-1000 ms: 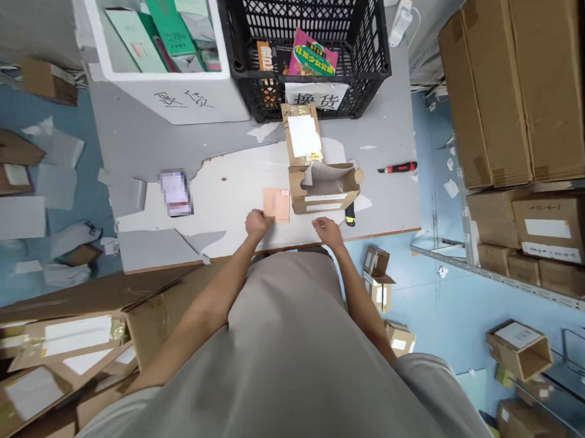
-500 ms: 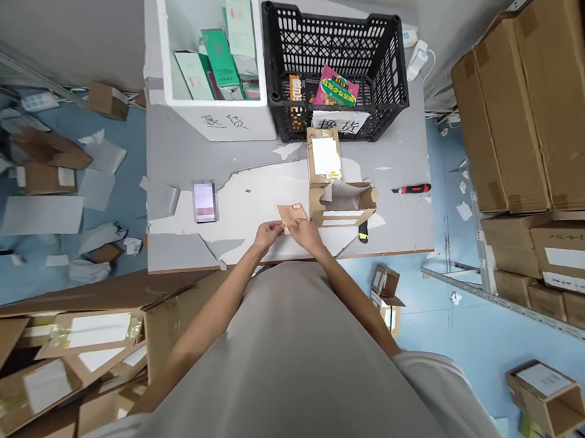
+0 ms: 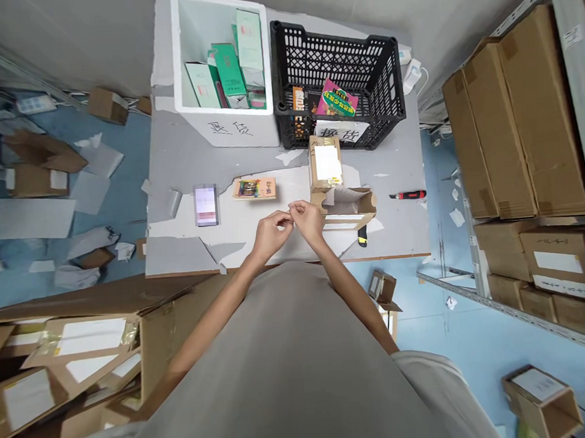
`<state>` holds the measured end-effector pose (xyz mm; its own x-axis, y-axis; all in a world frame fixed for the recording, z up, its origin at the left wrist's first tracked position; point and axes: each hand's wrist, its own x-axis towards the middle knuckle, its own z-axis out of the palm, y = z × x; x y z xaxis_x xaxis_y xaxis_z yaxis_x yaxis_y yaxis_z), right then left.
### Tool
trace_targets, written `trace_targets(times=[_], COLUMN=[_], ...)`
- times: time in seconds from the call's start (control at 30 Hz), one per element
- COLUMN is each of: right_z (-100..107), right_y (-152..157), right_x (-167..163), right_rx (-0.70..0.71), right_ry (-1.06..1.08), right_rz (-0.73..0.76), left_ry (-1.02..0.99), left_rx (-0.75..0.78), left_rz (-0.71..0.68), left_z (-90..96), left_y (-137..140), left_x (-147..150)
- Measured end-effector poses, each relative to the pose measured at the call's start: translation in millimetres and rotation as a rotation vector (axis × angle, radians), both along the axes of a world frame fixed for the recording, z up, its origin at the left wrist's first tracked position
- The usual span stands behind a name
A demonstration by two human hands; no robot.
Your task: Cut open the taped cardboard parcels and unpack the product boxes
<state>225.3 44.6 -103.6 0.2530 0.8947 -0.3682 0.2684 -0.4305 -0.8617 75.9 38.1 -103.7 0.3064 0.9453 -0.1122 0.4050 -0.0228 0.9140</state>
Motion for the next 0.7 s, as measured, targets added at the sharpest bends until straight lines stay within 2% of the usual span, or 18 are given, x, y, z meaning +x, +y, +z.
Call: trace_targets(times=[0.07, 0.17, 0.23, 0.3, 0.47, 0.7], right_z=[-1, -4, -7, -9, -12, -18], right_y=[0, -8, -15, -21, -36, -72], right_x=[2, 1, -1, -4, -12, -21], right_rx=[-0.018, -0.04, -0.068, -0.099, -0.146, -0.221], right_ry=[0.049, 0.181, 0.235, 0.254, 0.273, 0.246], right_rz=[-0.009, -0.029, -0.029, -0.015, 0.012, -0.056], left_ry=[-0.036, -0.019, 0.069, 0.247, 0.557, 0.565], left_rx=[-0.086, -0.193, -0.247, -0.262, -0.22, -0.229], left_rz=[0.034, 0.151, 0.21, 0.24, 0.12, -0.035], left_z=[-5.7, -24.5, -40.3, -55.5, -80.6, -95.2], left_y=[5, 18, 32, 51, 108, 170], left_x=[-8, -31, -52, -72, -103, -96])
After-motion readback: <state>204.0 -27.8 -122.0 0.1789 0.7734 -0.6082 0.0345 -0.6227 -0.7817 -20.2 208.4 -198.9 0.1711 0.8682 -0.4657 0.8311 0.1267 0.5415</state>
